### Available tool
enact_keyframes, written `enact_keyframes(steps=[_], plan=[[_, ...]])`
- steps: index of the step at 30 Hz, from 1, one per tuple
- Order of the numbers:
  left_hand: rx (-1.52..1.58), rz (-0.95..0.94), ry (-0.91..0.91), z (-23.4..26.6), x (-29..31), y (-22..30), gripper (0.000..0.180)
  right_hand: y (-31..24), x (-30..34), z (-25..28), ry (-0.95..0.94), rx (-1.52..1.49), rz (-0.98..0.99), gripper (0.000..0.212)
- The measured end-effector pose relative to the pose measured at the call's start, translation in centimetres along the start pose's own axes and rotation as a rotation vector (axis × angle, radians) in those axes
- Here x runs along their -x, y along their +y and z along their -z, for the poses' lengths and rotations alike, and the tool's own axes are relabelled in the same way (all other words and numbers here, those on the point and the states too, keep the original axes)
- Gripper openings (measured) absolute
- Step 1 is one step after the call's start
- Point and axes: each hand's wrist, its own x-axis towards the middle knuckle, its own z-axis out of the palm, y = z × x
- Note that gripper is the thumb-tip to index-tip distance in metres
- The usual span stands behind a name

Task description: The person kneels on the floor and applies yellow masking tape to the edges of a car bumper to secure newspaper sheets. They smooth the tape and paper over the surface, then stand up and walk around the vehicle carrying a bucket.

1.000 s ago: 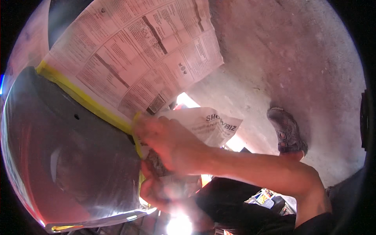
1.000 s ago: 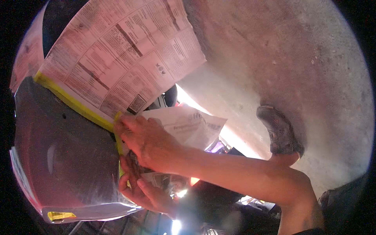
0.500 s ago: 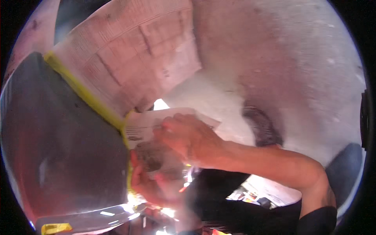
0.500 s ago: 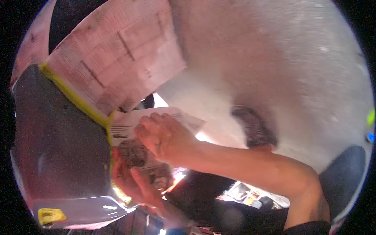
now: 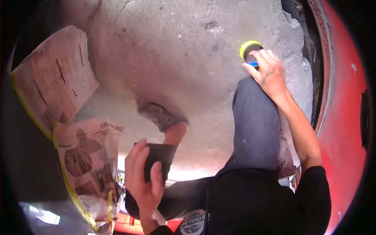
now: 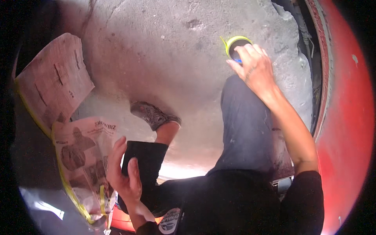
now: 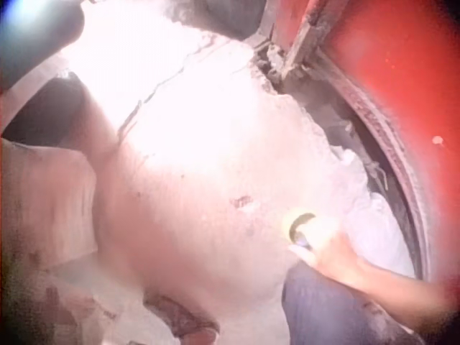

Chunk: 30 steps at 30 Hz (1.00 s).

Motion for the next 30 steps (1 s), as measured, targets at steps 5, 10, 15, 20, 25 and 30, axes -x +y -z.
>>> enact_keyframes(steps=[5, 10, 15, 20, 25, 30], plan=[[0.187, 0.029, -0.019, -4.1, -0.5, 1.3, 0.036, 1.8, -0.4, -3.4, -0.013, -0.189, 0.083, 0.018], [0.697, 0.363, 0.136, -9.5, -2.1, 2.0, 0.046, -6.1, -0.5, 0.0, -0.165, -0.82, 0.11, 0.023], [1.013, 0.537, 0.224, -9.7, -3.9, 0.7, 0.035, -11.4, -0.7, 0.2, -0.145, -1.024, 0.347, 0.023], [0.898, 0.416, 0.345, -10.6, -2.5, -1.1, 0.008, -13.8, -0.1, -1.3, 0.001, -1.051, 0.402, 0.017], [0.55, 0.137, 0.527, -11.1, -0.9, 1.5, 0.006, -14.0, -1.4, -2.1, 0.037, -1.028, 0.149, 0.021], [0.384, 0.085, 0.815, -6.8, -2.4, -0.5, 0.011, -8.5, -4.0, -4.6, 0.036, -0.727, -0.089, 0.022]])
